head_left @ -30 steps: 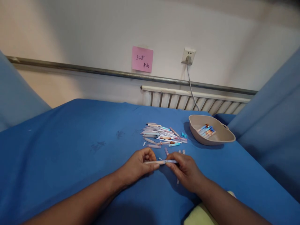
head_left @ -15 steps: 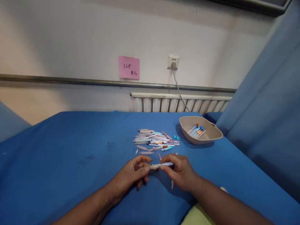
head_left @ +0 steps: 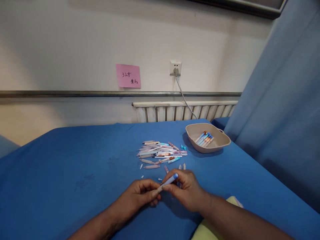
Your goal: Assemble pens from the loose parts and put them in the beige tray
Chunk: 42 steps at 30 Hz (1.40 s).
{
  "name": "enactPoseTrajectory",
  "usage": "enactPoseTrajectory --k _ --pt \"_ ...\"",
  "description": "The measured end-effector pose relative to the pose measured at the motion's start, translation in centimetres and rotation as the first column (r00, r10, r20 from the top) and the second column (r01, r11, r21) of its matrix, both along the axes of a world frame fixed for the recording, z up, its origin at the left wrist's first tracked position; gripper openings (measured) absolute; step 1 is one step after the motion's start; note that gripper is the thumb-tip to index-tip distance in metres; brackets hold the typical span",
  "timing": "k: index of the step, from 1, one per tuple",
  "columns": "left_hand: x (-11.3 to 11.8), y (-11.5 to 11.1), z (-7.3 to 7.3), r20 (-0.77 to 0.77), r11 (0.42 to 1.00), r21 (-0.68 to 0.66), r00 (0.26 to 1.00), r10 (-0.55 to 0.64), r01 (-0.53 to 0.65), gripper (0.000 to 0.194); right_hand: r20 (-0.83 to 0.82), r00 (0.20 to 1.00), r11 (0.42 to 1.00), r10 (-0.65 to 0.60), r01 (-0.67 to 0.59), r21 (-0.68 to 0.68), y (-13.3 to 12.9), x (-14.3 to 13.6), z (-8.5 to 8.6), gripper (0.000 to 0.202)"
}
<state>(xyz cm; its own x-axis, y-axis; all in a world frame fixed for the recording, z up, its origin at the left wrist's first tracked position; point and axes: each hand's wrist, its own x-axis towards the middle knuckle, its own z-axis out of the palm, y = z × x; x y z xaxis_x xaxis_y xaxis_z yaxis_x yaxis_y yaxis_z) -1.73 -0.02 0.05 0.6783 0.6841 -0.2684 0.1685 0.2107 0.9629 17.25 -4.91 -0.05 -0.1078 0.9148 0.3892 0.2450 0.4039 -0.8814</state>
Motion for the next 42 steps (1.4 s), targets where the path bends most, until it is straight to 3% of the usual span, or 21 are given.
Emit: enactPoseTrajectory --k 6,13,17,21,30,34,38,42 --pt "0.3 -0.7 0.5 -0.012 0.969 0.228 0.995 0.1 -0.095 0.025 0.086 0.995 0.996 -0.042 0.036 0.079 -0.5 -0.2 0.4 0.007" --pt "0.4 -1.1 0.8 -0.151 0.877 0.479 0.979 0.135 -0.047 0.023 0.204 0.978 0.991 -0.054 0.027 0.132 -0.7 -0.1 0.1 0.007" --pt "0.3 -1.1 1.0 -0.136 0.897 0.442 0.988 0.075 -0.007 0.03 0.208 0.977 0.991 -0.047 0.019 0.133 -0.6 0.1 0.0 0.006" --pt "0.3 -1.0 1.0 -0.143 0.911 0.41 0.99 0.017 0.044 0.025 0.214 0.977 0.994 -0.023 0.0 0.107 -0.6 0.1 0.0 0.006" --pt "0.5 -1.5 1.2 -0.184 0.798 0.602 0.974 0.134 0.004 0.019 0.237 0.972 0.992 -0.001 -0.028 0.119 -0.9 0.1 -0.1 0.008" --pt "0.5 -1.6 1.2 -0.191 0.774 0.633 0.971 0.146 0.009 0.018 0.235 0.972 0.992 -0.002 -0.027 0.121 -1.0 0.2 0.0 0.008" --pt "0.5 -1.6 1.3 -0.175 0.785 0.618 0.981 0.086 0.042 0.03 0.206 0.978 0.991 0.013 -0.039 0.126 -0.9 0.2 0.0 0.01" --pt "0.3 -1.3 1.1 -0.217 0.768 0.624 0.976 -0.006 0.144 0.022 0.236 0.972 0.991 0.0 -0.032 0.132 -0.8 0.2 -0.1 0.008"
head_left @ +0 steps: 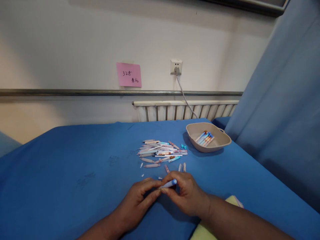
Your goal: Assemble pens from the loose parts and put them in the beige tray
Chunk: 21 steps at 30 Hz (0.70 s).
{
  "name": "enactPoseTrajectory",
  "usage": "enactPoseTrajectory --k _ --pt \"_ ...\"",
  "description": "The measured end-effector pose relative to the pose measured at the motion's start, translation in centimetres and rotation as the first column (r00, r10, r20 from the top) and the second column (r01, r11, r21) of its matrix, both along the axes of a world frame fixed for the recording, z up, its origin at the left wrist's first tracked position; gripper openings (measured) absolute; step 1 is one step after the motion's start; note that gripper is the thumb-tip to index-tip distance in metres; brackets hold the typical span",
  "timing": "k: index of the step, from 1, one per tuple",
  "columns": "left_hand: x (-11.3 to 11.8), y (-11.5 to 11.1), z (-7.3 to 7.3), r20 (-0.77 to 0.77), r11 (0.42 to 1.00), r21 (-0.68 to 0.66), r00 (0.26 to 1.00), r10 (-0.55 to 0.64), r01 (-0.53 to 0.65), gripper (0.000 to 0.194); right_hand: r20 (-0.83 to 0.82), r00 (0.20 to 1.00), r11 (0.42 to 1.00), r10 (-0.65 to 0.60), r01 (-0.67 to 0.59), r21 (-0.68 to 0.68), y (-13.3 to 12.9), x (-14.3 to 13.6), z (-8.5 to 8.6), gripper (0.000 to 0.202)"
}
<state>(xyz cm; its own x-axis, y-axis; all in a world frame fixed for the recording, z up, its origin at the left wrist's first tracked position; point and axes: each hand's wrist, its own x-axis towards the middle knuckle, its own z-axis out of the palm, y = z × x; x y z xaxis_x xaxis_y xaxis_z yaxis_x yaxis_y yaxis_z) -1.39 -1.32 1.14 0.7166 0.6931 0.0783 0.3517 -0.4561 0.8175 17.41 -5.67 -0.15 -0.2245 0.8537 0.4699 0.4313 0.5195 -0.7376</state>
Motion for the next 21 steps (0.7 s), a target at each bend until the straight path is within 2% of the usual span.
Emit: enactPoseTrajectory --k 8,14,18,21 --pt "0.05 -0.05 -0.6 0.008 0.992 0.098 0.997 0.083 -0.083 0.017 -0.012 1.0 1.0 -0.015 0.015 -0.005 0.09 -0.24 -0.32 0.01" --pt "0.32 -0.37 -0.74 0.021 0.999 0.003 0.998 0.051 -0.051 0.019 -0.028 1.0 0.999 -0.004 0.003 -0.052 0.44 -0.3 -0.61 0.008" --pt "0.42 -0.27 -0.85 0.037 0.998 -0.043 0.998 0.055 -0.053 0.021 -0.093 0.994 0.992 0.057 -0.066 -0.103 0.71 -0.21 -0.68 0.007" --pt "0.38 -0.01 -0.92 0.044 0.996 -0.063 0.997 0.069 -0.066 0.02 -0.163 0.985 0.987 0.058 -0.082 -0.14 0.74 -0.07 -0.63 0.014"
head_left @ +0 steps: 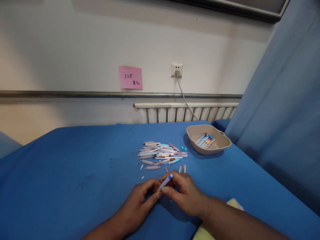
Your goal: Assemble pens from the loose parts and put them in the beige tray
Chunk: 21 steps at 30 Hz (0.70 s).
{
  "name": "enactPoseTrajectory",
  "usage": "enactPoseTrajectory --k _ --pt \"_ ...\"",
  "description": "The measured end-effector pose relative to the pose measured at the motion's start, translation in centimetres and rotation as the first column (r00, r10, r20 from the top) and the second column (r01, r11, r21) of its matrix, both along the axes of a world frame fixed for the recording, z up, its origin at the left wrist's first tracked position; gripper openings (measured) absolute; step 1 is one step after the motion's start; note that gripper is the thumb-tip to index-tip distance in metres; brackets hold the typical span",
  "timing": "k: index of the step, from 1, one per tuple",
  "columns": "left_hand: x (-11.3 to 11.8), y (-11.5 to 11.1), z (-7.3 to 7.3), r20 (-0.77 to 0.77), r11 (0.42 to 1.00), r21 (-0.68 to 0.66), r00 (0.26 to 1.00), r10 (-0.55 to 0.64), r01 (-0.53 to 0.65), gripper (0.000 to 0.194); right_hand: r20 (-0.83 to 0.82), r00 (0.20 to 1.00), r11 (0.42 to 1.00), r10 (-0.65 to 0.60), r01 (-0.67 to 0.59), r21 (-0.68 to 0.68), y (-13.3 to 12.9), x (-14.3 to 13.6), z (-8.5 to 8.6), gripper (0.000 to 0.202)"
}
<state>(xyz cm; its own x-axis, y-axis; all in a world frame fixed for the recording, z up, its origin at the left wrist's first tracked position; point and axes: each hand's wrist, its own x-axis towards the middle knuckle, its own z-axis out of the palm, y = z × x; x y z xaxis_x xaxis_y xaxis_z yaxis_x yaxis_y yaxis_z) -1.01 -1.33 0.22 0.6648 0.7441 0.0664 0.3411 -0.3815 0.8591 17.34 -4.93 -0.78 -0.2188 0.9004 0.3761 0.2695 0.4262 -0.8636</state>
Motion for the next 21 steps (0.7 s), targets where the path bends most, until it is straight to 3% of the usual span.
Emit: enactPoseTrajectory --k 4,8,14,18,21 --pt "-0.2 0.4 -0.4 0.004 1.0 -0.019 1.0 -0.014 0.015 0.021 -0.043 0.998 0.999 -0.04 0.039 -0.033 0.0 0.1 0.1 0.012" --pt "-0.4 0.4 -0.8 -0.006 1.0 0.012 1.0 0.009 -0.009 0.019 0.023 0.994 0.995 -0.103 0.103 0.003 0.0 0.1 0.3 0.007" --pt "-0.1 -0.3 -0.2 -0.024 1.0 0.02 1.0 -0.019 0.019 0.017 0.045 0.989 0.989 -0.142 0.143 -0.027 -0.1 -0.1 0.2 0.013" --pt "0.1 -0.5 -0.1 0.061 0.994 -0.097 0.997 -0.036 0.042 0.019 0.014 0.997 0.994 -0.07 0.071 -0.078 0.1 0.2 0.1 0.018" --pt "0.0 0.3 -0.4 0.176 0.969 -0.241 0.98 0.096 -0.051 0.023 -0.046 0.995 0.993 -0.087 0.083 -0.082 0.9 1.2 -0.2 0.019"
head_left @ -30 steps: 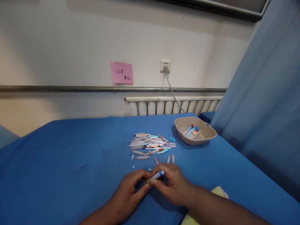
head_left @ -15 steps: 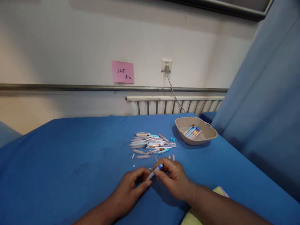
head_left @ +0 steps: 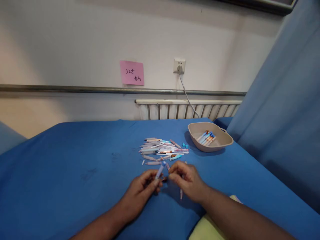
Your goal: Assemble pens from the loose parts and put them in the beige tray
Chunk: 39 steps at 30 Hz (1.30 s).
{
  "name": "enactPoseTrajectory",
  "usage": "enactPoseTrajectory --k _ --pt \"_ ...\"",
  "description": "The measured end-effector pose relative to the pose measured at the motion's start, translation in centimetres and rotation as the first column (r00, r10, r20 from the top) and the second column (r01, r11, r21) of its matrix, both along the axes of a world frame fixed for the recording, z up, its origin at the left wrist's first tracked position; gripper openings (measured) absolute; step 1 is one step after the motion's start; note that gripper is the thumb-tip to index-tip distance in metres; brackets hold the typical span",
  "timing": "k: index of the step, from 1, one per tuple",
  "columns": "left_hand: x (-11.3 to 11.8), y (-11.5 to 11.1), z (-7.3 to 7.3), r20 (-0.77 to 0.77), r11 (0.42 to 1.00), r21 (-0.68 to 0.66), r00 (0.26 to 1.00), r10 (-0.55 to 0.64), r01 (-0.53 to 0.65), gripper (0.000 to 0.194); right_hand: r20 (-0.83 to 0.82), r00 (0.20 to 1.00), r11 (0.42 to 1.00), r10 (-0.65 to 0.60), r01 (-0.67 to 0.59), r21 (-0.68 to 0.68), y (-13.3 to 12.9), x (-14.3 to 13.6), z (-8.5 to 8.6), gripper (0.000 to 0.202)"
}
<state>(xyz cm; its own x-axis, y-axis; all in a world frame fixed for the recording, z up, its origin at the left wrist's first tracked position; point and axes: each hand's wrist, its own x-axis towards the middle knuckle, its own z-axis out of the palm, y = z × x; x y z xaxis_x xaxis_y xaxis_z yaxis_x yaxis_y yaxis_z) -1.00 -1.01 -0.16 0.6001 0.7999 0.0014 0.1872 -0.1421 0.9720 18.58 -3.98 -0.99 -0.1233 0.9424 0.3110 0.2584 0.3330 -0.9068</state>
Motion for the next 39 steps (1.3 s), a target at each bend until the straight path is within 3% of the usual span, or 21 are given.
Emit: enactPoseTrajectory --k 4,6,9,12,17,21,24,28,31,34,39 --pt "-0.8 1.8 -0.2 0.056 0.975 -0.083 0.975 0.213 -0.208 0.027 -0.025 0.977 0.978 -0.21 0.21 -0.011 1.8 1.9 -1.1 0.02" --pt "-1.3 2.4 -0.1 0.049 0.964 -0.099 0.966 0.253 -0.248 0.029 0.033 0.974 0.975 -0.223 0.223 -0.018 2.4 2.5 -1.7 0.016" --pt "-1.5 2.7 0.1 0.035 0.961 -0.101 0.964 0.263 -0.258 0.032 0.152 0.976 0.986 -0.158 0.163 -0.022 2.5 2.7 -2.2 0.01" --pt "-1.3 2.6 0.2 0.009 0.957 -0.086 0.96 0.278 -0.276 0.035 0.326 0.941 0.995 -0.089 0.07 0.069 2.0 2.2 -1.9 0.011" --pt "-0.7 2.5 -0.3 -0.006 0.96 -0.087 0.964 0.267 -0.266 0.04 0.613 0.79 0.974 0.002 -0.14 0.178 1.0 0.4 -0.9 0.017" --pt "-0.5 2.1 -0.5 -0.038 0.98 0.002 0.98 0.198 -0.198 0.039 0.732 0.681 0.974 -0.013 -0.157 0.163 0.7 -1.0 -0.7 0.013" --pt "-0.6 1.7 -0.4 -0.099 0.98 0.14 0.983 0.155 -0.14 0.034 0.669 0.743 0.987 -0.023 -0.09 0.134 0.7 -0.9 -0.9 0.011" --pt "-0.9 1.4 0.0 -0.195 0.958 0.278 0.972 0.133 -0.076 0.03 0.258 0.965 0.997 -0.052 0.037 0.065 0.9 0.2 -1.1 0.013" --pt "-1.0 1.4 0.1 -0.216 0.944 0.327 0.968 0.127 -0.051 0.029 0.021 0.998 0.997 -0.052 0.051 0.059 0.8 0.8 -0.9 0.017" --pt "-1.0 1.3 0.3 -0.198 0.935 0.354 0.975 0.099 -0.023 0.028 -0.003 0.998 0.993 -0.058 0.058 0.103 0.6 0.8 -0.5 0.019" --pt "-0.8 1.0 0.6 -0.216 0.928 0.372 0.973 0.085 0.001 0.028 0.094 0.992 0.976 -0.086 0.065 0.21 0.5 0.9 -0.2 0.02"
